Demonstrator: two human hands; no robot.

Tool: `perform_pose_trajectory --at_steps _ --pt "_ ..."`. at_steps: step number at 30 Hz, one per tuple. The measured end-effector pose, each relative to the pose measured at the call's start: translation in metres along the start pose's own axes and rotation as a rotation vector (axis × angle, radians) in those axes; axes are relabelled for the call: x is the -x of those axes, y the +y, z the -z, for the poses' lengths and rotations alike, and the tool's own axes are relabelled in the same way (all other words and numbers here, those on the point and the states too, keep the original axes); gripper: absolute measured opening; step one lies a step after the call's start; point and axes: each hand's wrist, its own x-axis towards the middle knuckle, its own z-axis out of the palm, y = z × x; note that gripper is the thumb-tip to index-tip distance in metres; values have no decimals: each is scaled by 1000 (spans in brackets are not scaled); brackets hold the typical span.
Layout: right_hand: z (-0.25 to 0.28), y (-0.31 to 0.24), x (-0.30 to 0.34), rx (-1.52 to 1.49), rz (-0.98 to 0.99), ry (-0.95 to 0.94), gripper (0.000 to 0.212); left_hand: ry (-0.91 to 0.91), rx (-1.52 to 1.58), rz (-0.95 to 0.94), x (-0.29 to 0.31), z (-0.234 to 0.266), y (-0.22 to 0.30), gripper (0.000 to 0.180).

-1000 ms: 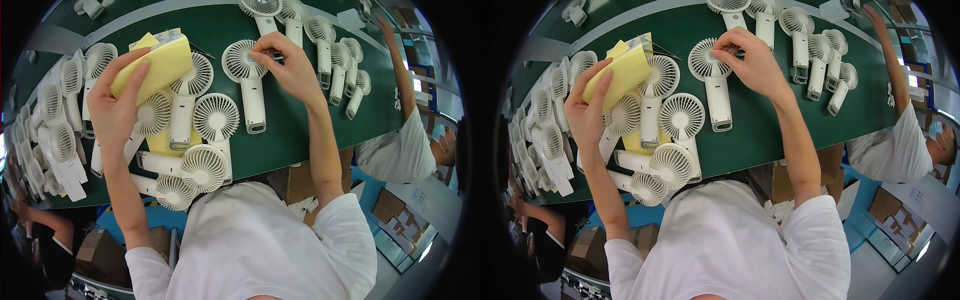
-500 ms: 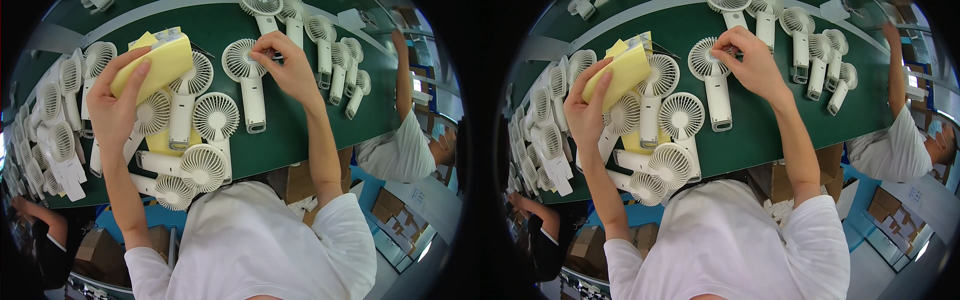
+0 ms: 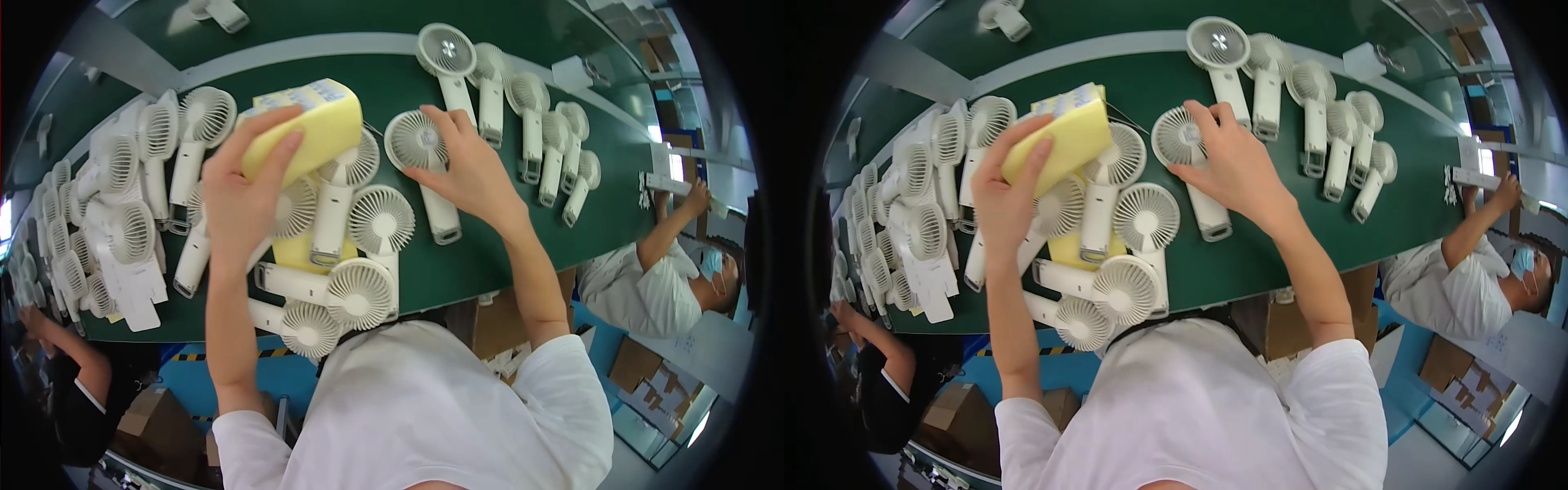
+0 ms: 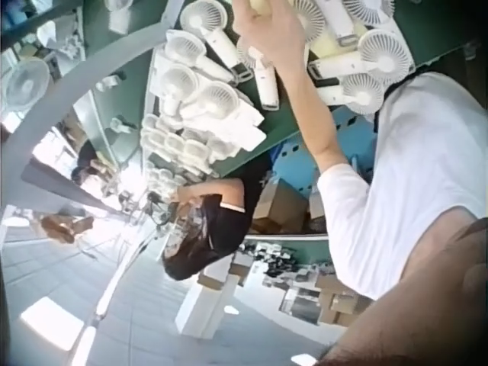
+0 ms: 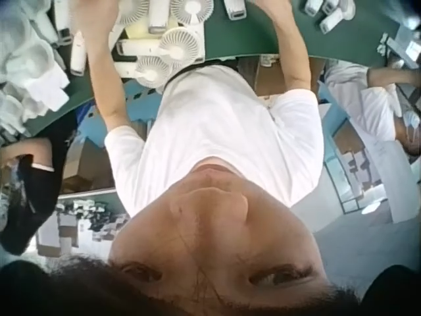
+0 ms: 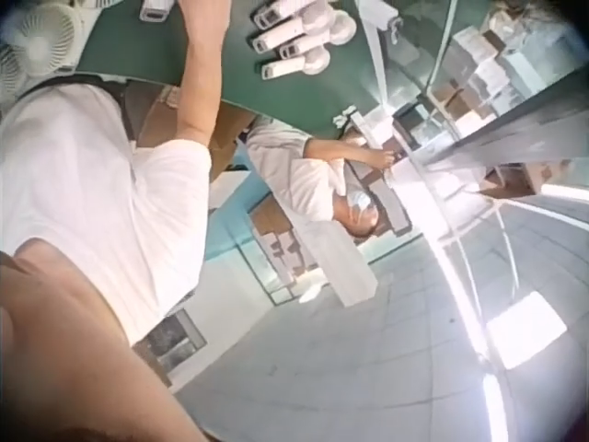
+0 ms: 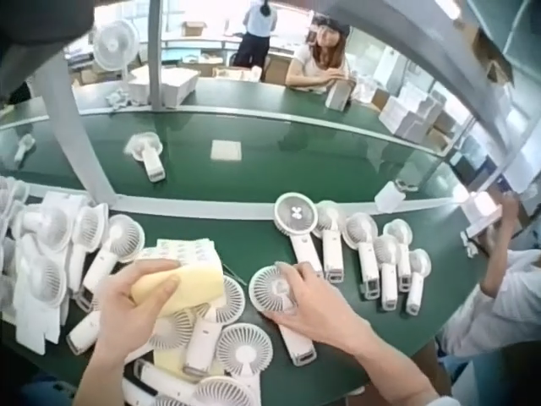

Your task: Applying labels to handheld fans on an assembly line.

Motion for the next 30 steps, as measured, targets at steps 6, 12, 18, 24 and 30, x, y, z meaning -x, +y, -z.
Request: perform_pose_trajectory --at_steps 6,12,18,24,30 --pt "36 -12 -117 -74 169 82 80 137 -84 -143 -1 7 5 23" --pt "-13 17 -324 -52 108 161 76 130 -28 -123 -4 8 -3 24" --pt "-71 -71 -380 167 240 422 50 121 -24 -94 -3 13 -6 24" --pt "-93 -81 -396 -340 -99 -58 58 103 1 -145 -9 3 -7 24" --pt "-57 -83 -291 -1149 -102 -285 41 122 -40 -164 -4 8 -8 24"
